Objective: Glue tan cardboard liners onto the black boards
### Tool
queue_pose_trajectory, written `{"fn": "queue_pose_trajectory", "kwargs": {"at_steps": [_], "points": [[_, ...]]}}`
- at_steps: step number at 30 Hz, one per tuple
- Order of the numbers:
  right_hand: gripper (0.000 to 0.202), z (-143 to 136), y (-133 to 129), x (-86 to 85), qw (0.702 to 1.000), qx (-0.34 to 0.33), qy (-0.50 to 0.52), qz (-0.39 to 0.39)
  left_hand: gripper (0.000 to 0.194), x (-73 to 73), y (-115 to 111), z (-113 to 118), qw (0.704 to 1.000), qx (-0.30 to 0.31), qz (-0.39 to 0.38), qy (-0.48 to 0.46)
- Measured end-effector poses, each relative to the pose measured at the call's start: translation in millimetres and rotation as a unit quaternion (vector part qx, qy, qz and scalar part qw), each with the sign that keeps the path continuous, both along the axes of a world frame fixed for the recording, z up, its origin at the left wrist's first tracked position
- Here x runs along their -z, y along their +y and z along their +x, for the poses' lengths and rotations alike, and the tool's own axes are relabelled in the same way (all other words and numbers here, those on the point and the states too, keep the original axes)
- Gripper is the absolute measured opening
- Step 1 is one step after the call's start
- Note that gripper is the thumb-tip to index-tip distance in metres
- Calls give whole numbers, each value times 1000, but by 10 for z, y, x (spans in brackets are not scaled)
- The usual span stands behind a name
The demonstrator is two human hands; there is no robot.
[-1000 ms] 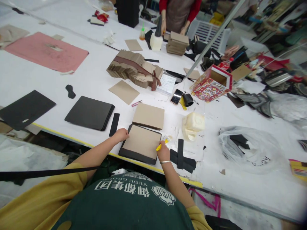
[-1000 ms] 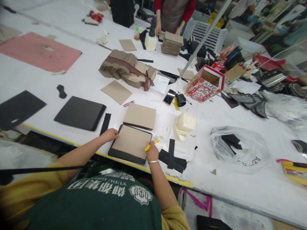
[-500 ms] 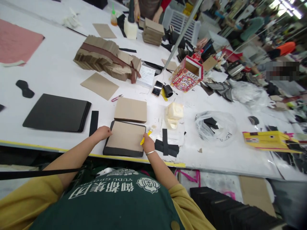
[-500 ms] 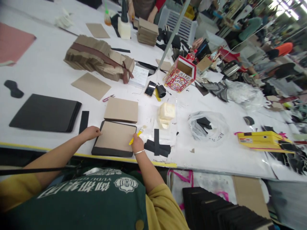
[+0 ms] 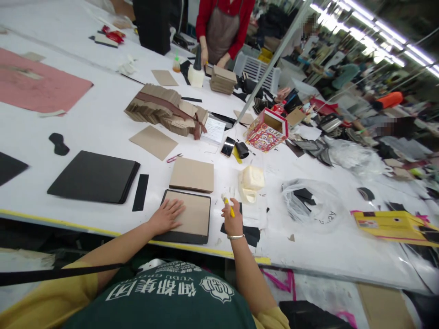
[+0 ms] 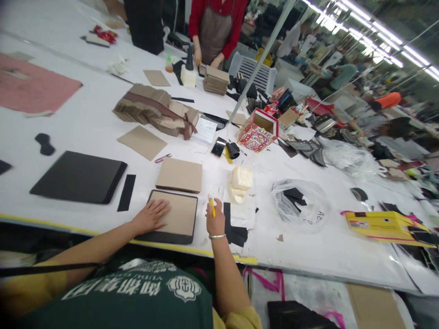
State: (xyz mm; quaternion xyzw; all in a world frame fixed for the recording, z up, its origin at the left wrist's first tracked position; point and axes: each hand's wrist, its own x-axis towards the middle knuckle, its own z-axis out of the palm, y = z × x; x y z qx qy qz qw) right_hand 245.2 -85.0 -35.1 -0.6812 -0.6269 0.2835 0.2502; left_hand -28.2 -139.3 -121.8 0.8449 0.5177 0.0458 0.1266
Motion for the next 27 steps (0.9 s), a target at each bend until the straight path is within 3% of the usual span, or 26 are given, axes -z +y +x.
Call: {"fn": "queue_pose_trajectory", "kwargs": {"at_steps": [3, 6, 10, 13, 16, 20, 27], "points": [[41, -21, 112, -99, 972, 36, 225, -52, 66, 81, -136, -57, 999, -27, 18, 9], [35, -224, 202, -72, 948, -3, 303, -96, 55, 114, -227, -79, 999, 2, 34, 4], [29, -801, 234, 110, 939, -104, 295, -143, 49, 164, -283, -41, 996, 80, 26, -27], [28, -1282, 233, 281, 935, -174, 263, -160, 51, 193, -287, -33, 995, 86, 19, -45], [26, -1549, 276, 431, 951, -188, 203, -138, 52, 201, -280, -52, 994, 91, 13, -52], [17, -1356, 393, 527, 968, -179, 141, -106, 52, 188, -274, -71, 994, 101, 7, -46], [15, -388, 439, 368, 986, -130, 56, -82, 50, 155, -257, -70, 994, 102, -7, -37]]}}
